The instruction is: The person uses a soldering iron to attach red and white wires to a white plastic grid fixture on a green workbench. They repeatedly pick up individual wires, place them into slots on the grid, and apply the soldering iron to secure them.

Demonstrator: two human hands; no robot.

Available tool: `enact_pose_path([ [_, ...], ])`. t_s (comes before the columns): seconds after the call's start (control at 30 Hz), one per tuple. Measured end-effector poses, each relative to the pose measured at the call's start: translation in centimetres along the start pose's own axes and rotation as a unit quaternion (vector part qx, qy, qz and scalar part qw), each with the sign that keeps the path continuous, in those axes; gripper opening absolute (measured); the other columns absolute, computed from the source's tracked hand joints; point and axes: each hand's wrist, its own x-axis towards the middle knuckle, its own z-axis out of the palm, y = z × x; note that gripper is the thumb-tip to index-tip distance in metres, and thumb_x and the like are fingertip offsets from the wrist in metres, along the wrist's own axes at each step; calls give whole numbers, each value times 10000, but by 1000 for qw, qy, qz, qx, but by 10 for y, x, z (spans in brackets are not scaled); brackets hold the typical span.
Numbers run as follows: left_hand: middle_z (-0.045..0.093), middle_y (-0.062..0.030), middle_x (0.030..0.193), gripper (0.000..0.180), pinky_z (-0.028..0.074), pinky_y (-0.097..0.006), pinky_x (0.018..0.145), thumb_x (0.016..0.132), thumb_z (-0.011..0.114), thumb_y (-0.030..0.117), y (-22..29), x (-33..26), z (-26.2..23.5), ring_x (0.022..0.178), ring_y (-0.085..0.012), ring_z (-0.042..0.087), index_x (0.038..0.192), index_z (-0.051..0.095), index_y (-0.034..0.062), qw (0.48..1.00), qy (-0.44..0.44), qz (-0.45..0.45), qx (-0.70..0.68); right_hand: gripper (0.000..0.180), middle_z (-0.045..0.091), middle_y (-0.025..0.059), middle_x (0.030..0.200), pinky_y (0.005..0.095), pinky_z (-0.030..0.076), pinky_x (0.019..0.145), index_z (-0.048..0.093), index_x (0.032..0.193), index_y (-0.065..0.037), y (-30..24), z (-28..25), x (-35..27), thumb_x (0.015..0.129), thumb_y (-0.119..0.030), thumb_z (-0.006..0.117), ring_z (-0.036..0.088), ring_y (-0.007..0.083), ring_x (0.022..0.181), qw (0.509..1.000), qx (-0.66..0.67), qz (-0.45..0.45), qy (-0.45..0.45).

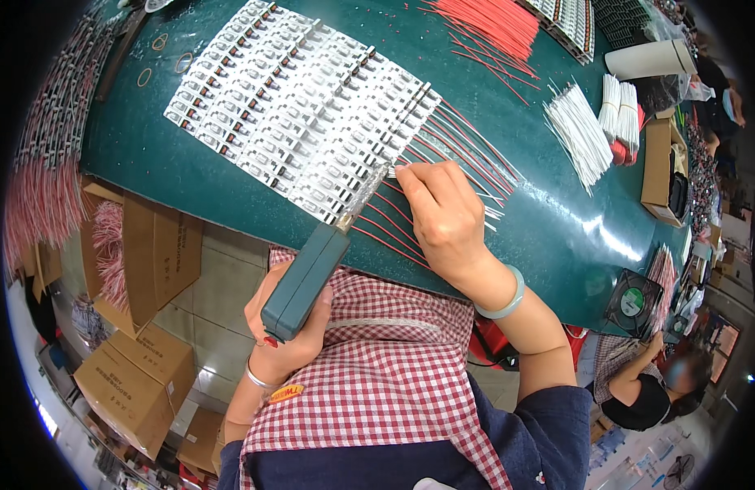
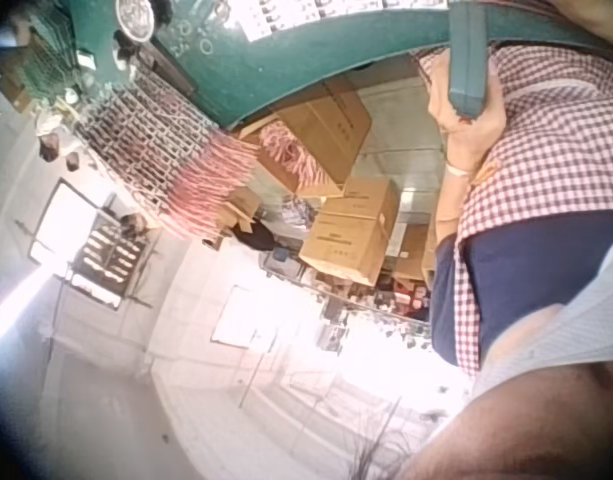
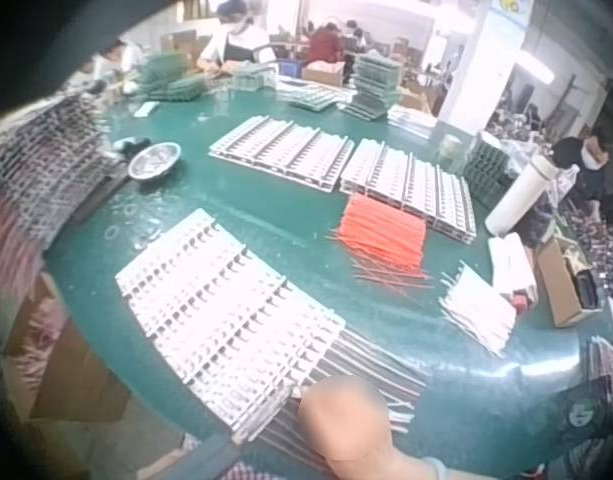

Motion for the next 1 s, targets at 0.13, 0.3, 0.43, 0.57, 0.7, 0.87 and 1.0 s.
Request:
enact_pose_path([
  [0.13,693,-174,1002,258,555,-315,737,738,743,-38,8,6,0,826,-252,705,989,688,-63,1000,0,16,12,302,639,113,922,310,517,606,674,977,61,-1,-2,2,683,-9,656,595,242,794,1000,1,-1,-8],
  [0.3,689,-162,971,243,547,-305,700,744,743,-34,10,10,-2,784,-238,692,979,686,-61,1000,-5,21,19,302,636,113,918,312,518,614,673,975,60,0,-1,3,682,-12,648,592,244,795,1000,-4,-4,-11],
  [0.43,686,-157,939,231,543,-301,665,767,742,-14,5,6,-2,748,-234,682,987,690,-60,999,2,37,25,304,635,113,919,315,520,620,671,972,57,-1,-1,3,679,-20,642,592,244,800,1000,-5,-2,-11],
  [0.57,690,-164,927,242,543,-301,653,798,745,27,2,-2,-5,742,-238,687,1018,693,-59,1000,18,18,12,301,632,112,919,318,522,626,671,968,54,-2,-1,3,680,-28,637,593,245,808,1000,-9,1,-12],
  [0.7,695,-170,930,263,548,-308,662,812,756,55,2,-2,-7,754,-246,696,1040,691,-59,998,31,49,6,301,631,110,921,318,523,630,668,976,50,-2,0,2,687,-29,639,594,247,813,1000,-9,2,-11],
  [0.87,699,-170,924,266,554,-312,676,812,760,56,-2,-8,-7,772,-252,705,1043,692,-58,998,41,40,-7,304,634,109,922,320,523,633,665,982,48,-3,0,1,688,-30,652,595,247,808,1000,0,-2,13],
  [1.0,703,-174,934,262,557,-313,695,797,756,32,-3,-11,-8,787,-255,709,1035,696,-59,999,43,23,3,306,634,107,911,315,519,620,668,980,47,-13,-4,-2,681,-16,658,594,240,789,1000,6,0,17],
])
